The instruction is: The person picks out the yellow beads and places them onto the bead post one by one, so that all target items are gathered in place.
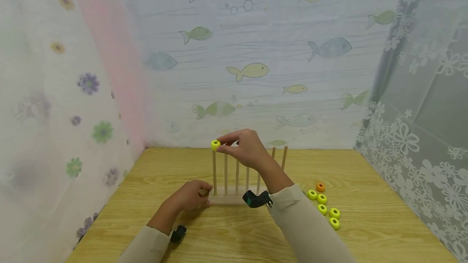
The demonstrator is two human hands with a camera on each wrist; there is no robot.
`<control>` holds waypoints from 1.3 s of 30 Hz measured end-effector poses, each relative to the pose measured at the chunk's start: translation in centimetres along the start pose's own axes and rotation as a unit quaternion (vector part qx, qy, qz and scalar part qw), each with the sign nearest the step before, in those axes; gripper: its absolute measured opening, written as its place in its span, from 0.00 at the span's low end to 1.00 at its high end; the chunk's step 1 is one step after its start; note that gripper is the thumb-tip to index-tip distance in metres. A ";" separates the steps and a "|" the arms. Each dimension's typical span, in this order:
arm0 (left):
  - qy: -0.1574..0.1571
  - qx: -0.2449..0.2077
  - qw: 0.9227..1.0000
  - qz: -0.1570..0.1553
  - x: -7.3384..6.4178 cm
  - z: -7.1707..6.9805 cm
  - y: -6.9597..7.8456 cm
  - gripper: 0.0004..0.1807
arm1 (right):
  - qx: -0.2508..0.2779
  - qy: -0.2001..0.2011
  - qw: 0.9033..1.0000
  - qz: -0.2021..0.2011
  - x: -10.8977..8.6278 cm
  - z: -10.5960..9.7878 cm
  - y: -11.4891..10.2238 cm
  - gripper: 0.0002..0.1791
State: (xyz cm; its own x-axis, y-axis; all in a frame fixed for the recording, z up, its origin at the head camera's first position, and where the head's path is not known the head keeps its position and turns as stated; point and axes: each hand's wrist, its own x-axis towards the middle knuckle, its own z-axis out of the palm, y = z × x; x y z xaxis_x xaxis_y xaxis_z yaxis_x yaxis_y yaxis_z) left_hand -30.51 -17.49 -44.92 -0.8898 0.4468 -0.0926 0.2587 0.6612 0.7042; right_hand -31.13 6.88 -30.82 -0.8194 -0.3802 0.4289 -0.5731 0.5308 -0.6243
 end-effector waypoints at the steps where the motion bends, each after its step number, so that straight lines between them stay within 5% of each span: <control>1: 0.001 0.000 1.000 -0.002 0.0 0.0 0.0 0.30 | 0.002 0.000 1.000 0.001 0.0 0.1 0.0 0.13; 11: 0.011 0.018 1.000 -0.010 0.3 0.3 0.2 0.30 | -0.003 0.005 1.000 -0.005 0.3 0.5 0.0 0.13; 19: 0.017 0.041 0.999 0.012 0.9 0.4 0.4 0.27 | -0.008 0.004 1.000 -0.007 0.3 0.5 0.2 0.12; 22: 0.019 0.034 0.999 0.000 1.0 0.5 0.3 0.34 | -0.004 0.002 1.000 -0.005 0.4 0.7 0.3 0.12; 30: 0.021 0.010 1.000 -0.011 0.9 0.6 0.1 0.30 | 0.005 -0.007 1.000 -0.002 0.3 1.1 0.3 0.13; 39: 0.040 0.044 0.998 -0.013 1.1 0.9 0.2 0.28 | 0.002 -0.013 1.000 -0.008 0.2 1.1 0.4 0.13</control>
State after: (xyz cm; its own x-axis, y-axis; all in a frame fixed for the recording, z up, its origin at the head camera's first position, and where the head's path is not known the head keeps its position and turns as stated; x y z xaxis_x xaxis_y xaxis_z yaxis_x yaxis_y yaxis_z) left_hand -31.16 -16.35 -45.52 -0.9232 0.3809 -0.0509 0.2634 0.7237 0.6379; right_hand -31.48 6.23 -31.69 -0.8098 -0.4076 0.4219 -0.5857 0.5212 -0.6207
